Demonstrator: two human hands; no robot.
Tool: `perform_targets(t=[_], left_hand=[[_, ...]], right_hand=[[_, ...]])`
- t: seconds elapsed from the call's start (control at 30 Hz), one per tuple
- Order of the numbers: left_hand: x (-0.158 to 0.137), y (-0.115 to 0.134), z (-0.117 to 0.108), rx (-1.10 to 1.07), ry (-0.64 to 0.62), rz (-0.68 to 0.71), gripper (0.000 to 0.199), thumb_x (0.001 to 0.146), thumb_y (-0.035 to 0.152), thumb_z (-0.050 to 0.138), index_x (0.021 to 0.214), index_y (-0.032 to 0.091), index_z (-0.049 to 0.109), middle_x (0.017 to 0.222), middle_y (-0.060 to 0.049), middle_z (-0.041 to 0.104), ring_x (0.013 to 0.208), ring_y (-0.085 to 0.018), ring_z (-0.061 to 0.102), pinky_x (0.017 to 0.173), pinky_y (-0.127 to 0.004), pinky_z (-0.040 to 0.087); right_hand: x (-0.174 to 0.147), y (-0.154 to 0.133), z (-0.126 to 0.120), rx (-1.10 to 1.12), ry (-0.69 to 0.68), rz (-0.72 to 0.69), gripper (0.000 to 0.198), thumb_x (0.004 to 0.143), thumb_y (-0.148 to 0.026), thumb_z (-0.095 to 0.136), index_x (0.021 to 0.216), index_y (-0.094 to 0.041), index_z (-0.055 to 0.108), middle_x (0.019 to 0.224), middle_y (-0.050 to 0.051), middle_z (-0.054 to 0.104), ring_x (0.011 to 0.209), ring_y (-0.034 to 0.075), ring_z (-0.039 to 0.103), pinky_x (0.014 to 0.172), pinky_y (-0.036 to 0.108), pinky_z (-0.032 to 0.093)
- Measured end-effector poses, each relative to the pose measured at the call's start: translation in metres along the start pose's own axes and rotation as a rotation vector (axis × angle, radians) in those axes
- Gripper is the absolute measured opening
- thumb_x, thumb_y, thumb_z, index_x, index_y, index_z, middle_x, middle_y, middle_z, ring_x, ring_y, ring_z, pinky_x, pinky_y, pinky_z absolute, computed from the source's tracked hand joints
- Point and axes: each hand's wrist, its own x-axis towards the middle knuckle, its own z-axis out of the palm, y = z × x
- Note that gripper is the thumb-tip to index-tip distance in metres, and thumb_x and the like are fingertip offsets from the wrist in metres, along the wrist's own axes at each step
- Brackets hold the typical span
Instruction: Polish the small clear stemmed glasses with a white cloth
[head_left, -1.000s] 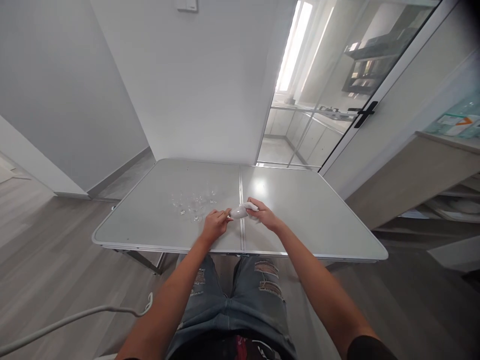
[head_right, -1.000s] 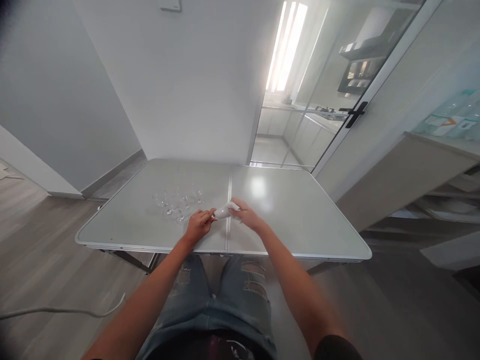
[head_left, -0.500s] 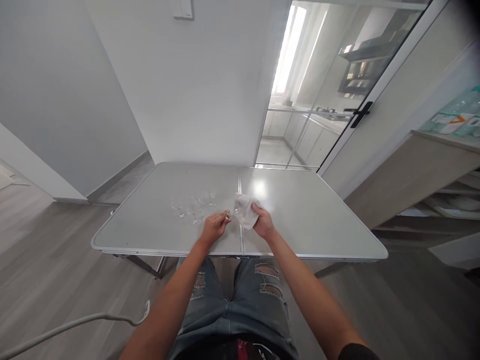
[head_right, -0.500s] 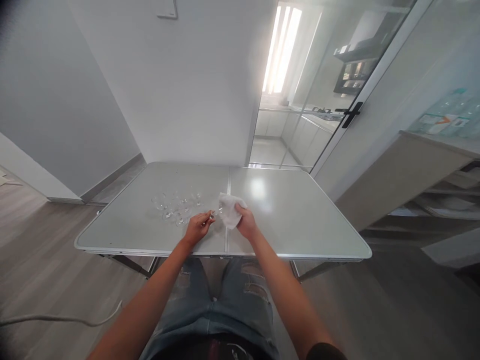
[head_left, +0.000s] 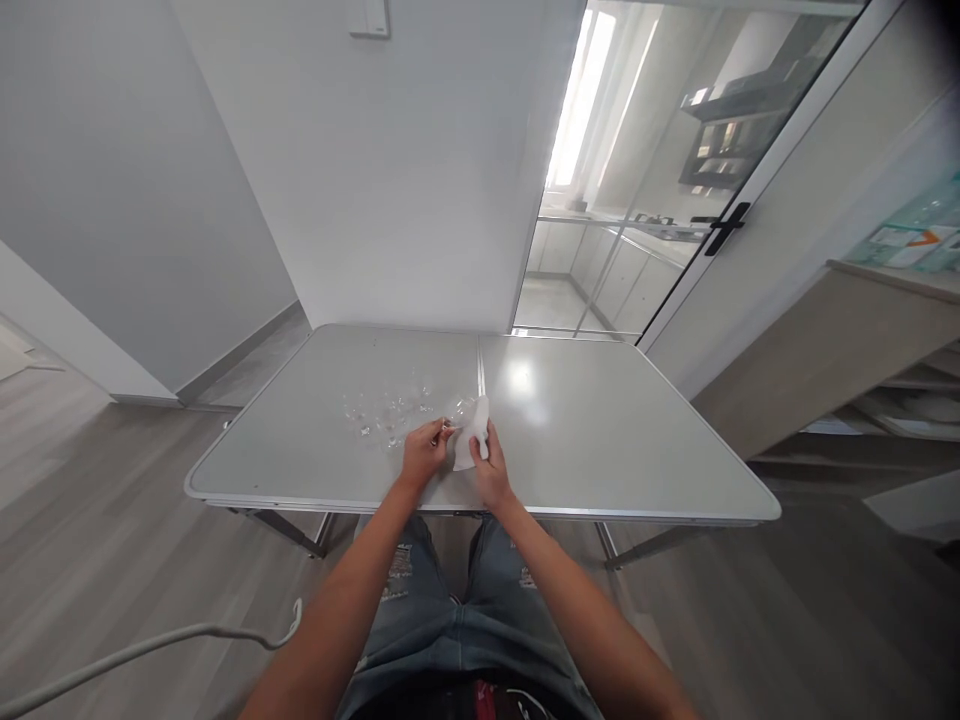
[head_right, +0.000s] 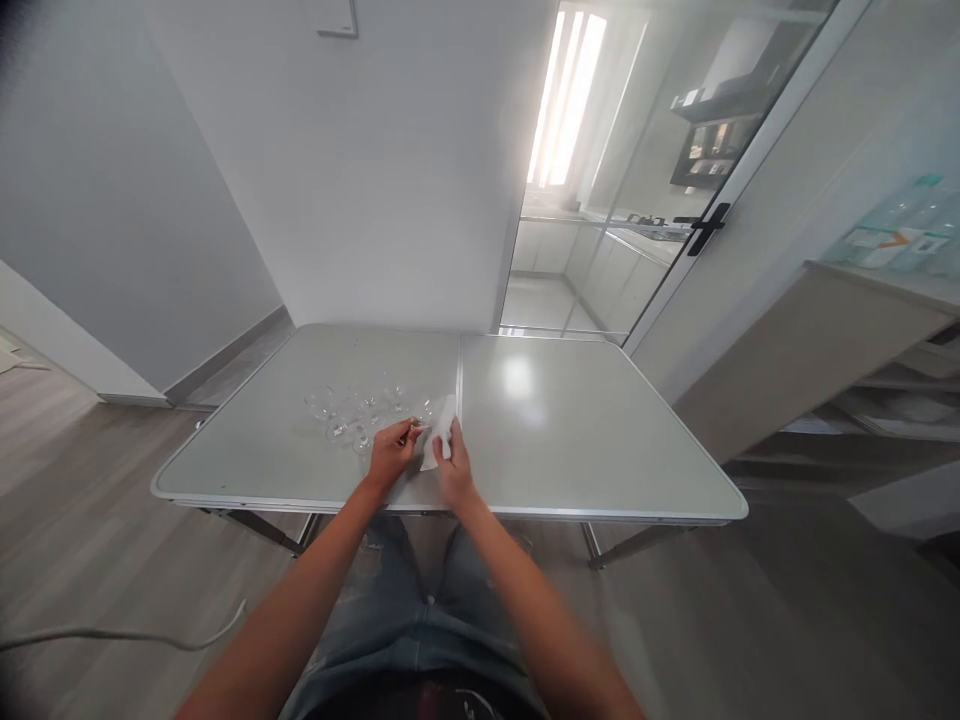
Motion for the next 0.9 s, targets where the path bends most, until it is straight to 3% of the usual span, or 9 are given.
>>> perform_targets(t=[0.1,0.17,0.23,0.37,0.43,0.57,0.7,0.8,0.9], left_hand=[[-0.001,-0.001,0.001,0.017,-0.031,0.018,0.023,0.098,0.030,0.050,0.100,0.018,0.070,0.080,-0.005,0.073,0.068,-0.015,0.064,0.067,-0.025,0.046],[-0.002,-0.002,0.002,0.042,-0.062,0.047,0.022,0.095,0.023,0.049,0.101,0.018,0.070,0.080,-0.005,0.073,0.070,-0.016,0.065,0.068,-0.025,0.046],[-0.002,-0.004,0.004,0.067,-0.089,0.072,0.021,0.090,0.016,0.050,0.097,0.018,0.070,0.078,-0.005,0.072,0.069,-0.016,0.064,0.067,-0.026,0.046],[-0.004,-0.010,0.008,0.133,-0.122,0.122,0.014,0.079,0.010,0.054,0.074,0.018,0.065,0.068,-0.005,0.067,0.063,-0.017,0.060,0.062,-0.026,0.042],[-0.004,-0.012,0.011,0.169,-0.136,0.152,0.014,0.076,0.009,0.054,0.069,0.018,0.062,0.065,-0.005,0.065,0.061,-0.017,0.059,0.060,-0.027,0.040],[-0.005,-0.014,0.013,0.230,-0.154,0.216,0.013,0.078,0.011,0.056,0.068,0.018,0.062,0.063,-0.006,0.063,0.058,-0.017,0.057,0.057,-0.028,0.037],[-0.005,-0.008,0.011,0.237,-0.226,0.310,0.015,0.090,0.021,0.057,0.080,0.017,0.068,0.067,-0.007,0.066,0.061,-0.018,0.059,0.059,-0.029,0.038],[-0.005,-0.003,0.007,0.210,-0.272,0.351,0.016,0.096,0.029,0.057,0.095,0.018,0.069,0.074,-0.007,0.070,0.065,-0.018,0.062,0.063,-0.029,0.041],[-0.005,0.000,0.003,0.185,-0.289,0.373,0.020,0.098,0.033,0.056,0.098,0.018,0.069,0.075,-0.006,0.070,0.067,-0.018,0.063,0.065,-0.030,0.042]], right_hand=[[0.000,-0.010,-0.003,-0.472,0.070,-0.365,0.025,0.097,-0.028,0.045,0.118,-0.021,0.056,0.164,0.012,0.030,0.154,0.026,0.023,0.125,0.052,0.024],[0.006,-0.017,-0.008,-0.753,-0.017,-0.536,0.022,0.091,-0.014,0.045,0.108,-0.019,0.059,0.167,0.011,0.024,0.157,0.029,0.013,0.126,0.056,0.017],[0.013,-0.022,-0.012,-0.975,-0.108,-0.624,0.028,0.083,-0.006,0.048,0.104,-0.018,0.061,0.166,0.010,0.028,0.157,0.031,0.008,0.126,0.060,0.010],[0.027,-0.033,-0.017,-1.218,-0.255,-0.672,0.038,0.082,-0.006,0.050,0.116,-0.019,0.060,0.152,0.013,0.050,0.152,0.030,0.026,0.124,0.063,-0.001],[0.032,-0.041,-0.017,-1.286,-0.336,-0.672,0.035,0.086,-0.009,0.049,0.118,-0.019,0.059,0.141,0.013,0.060,0.144,0.029,0.039,0.124,0.060,0.002],[0.042,-0.060,-0.016,-1.401,-0.476,-0.557,0.028,0.085,-0.013,0.052,0.112,-0.019,0.058,0.120,0.013,0.068,0.121,0.028,0.057,0.116,0.052,0.027],[0.061,-0.071,-0.023,-1.401,-0.576,-0.246,0.020,0.086,-0.020,0.056,0.106,-0.021,0.058,0.101,0.010,0.071,0.094,0.026,0.064,0.084,0.035,0.044],[0.080,-0.071,-0.034,-1.157,-0.639,-0.041,0.009,0.090,-0.029,0.054,0.093,-0.022,0.060,0.089,0.005,0.070,0.081,0.021,0.062,0.070,0.028,0.041],[0.094,-0.062,-0.048,-0.736,-0.658,0.145,0.015,0.090,-0.035,0.057,0.085,-0.022,0.061,0.083,0.001,0.067,0.074,0.016,0.058,0.064,0.025,0.042]])
